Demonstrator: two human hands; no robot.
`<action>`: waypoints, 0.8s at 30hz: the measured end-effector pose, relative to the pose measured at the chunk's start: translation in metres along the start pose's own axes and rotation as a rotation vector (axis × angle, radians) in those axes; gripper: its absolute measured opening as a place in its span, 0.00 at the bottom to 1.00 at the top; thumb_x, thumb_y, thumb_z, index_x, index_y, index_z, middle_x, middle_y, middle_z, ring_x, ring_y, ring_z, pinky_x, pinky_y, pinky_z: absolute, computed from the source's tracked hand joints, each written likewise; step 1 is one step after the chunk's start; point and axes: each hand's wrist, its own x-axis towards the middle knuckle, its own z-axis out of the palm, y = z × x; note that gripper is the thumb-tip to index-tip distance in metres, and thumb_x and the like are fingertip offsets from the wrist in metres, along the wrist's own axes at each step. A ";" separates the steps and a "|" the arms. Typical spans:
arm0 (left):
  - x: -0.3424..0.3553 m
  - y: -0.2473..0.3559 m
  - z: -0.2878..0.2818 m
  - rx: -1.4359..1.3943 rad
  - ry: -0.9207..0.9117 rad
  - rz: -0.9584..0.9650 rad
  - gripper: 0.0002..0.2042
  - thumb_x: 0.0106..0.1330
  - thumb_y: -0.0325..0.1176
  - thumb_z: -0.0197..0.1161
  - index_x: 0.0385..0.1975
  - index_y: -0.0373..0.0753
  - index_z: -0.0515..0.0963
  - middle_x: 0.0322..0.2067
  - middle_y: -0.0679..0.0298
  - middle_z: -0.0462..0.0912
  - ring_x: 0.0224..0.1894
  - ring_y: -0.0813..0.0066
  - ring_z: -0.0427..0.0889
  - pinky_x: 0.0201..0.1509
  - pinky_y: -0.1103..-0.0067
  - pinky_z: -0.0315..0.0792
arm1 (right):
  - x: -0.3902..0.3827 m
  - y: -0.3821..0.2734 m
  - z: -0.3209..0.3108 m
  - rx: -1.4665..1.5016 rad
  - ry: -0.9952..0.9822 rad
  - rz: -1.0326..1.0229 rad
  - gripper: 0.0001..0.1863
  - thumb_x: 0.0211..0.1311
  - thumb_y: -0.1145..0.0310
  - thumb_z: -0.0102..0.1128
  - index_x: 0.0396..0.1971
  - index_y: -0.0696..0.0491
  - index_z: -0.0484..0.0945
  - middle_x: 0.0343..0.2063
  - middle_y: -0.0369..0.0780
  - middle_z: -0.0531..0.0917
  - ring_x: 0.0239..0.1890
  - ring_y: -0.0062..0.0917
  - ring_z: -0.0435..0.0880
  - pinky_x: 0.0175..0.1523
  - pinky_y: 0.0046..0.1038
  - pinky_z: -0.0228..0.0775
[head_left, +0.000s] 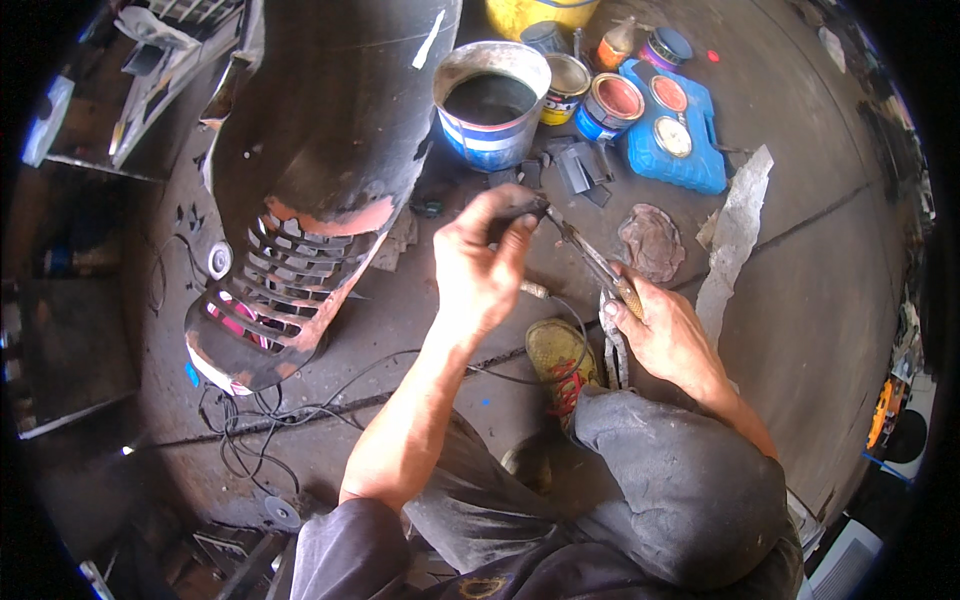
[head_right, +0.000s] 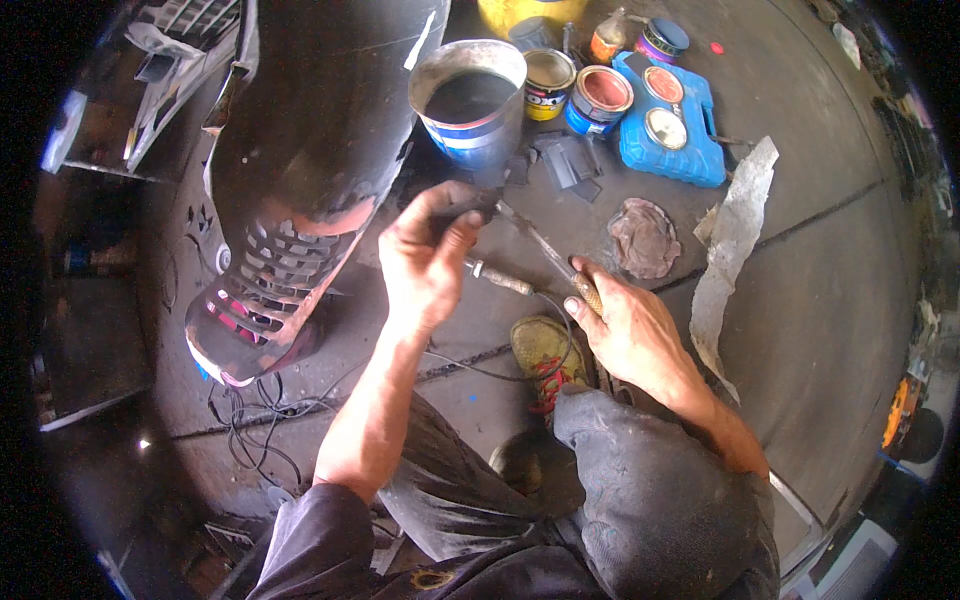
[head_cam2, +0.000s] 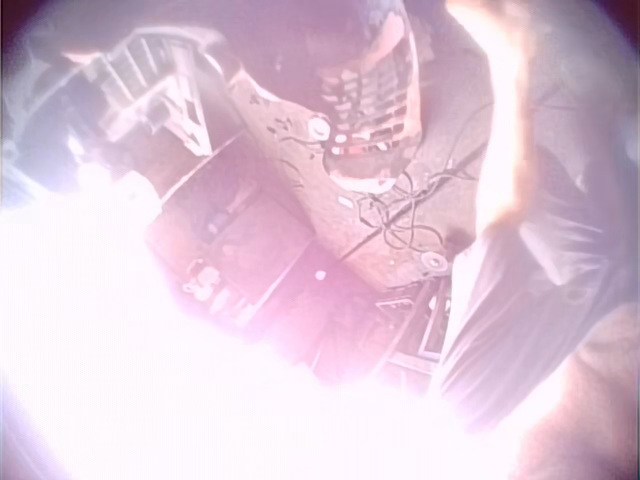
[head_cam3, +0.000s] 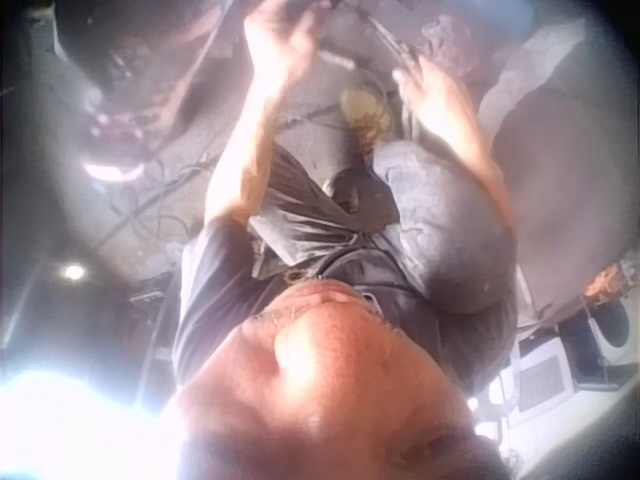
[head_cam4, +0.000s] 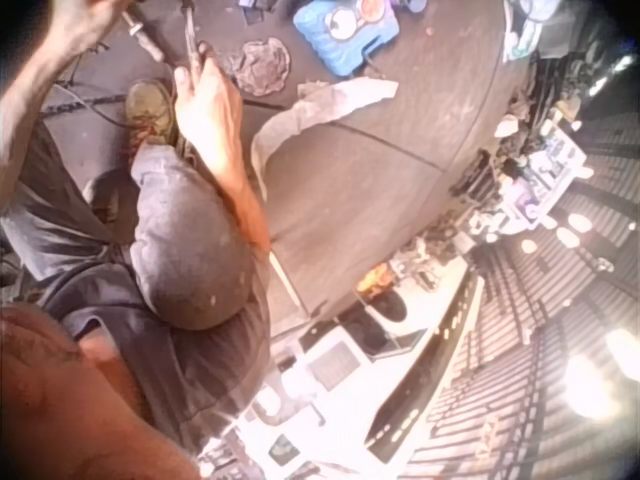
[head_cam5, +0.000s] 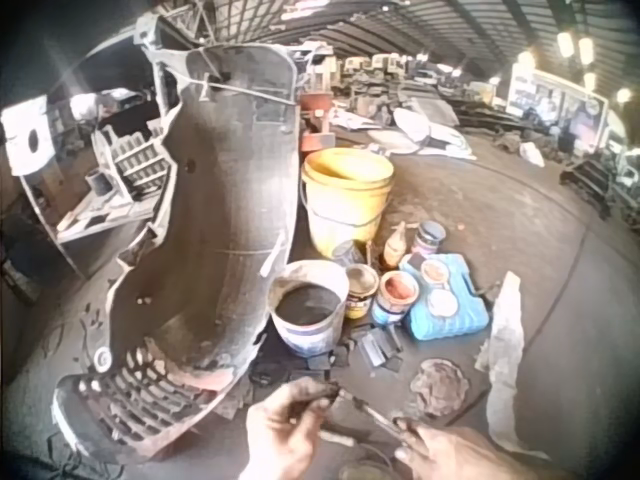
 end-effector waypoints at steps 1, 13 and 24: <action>0.000 -0.001 -0.003 -0.165 -0.006 -0.144 0.07 0.63 0.21 0.63 0.41 0.35 0.81 0.32 0.62 0.87 0.30 0.76 0.83 0.36 0.81 0.77 | 0.000 0.001 0.001 0.018 0.001 -0.010 0.26 0.69 0.61 0.55 0.63 0.56 0.68 0.31 0.47 0.83 0.37 0.42 0.84 0.44 0.37 0.73; 0.006 -0.003 -0.016 -0.694 -0.028 -0.263 0.08 0.66 0.22 0.61 0.43 0.31 0.76 0.35 0.56 0.84 0.37 0.72 0.83 0.42 0.77 0.76 | -0.006 0.004 0.002 -0.053 0.140 -0.138 0.26 0.68 0.63 0.55 0.65 0.50 0.66 0.50 0.51 0.79 0.48 0.50 0.80 0.51 0.44 0.73; 0.001 -0.007 -0.017 -0.834 -0.106 -0.096 0.06 0.64 0.24 0.65 0.38 0.35 0.76 0.44 0.53 0.80 0.43 0.65 0.82 0.53 0.71 0.74 | 0.001 -0.006 -0.003 -0.174 0.330 -0.319 0.30 0.63 0.73 0.58 0.66 0.53 0.63 0.44 0.50 0.76 0.44 0.47 0.79 0.49 0.41 0.73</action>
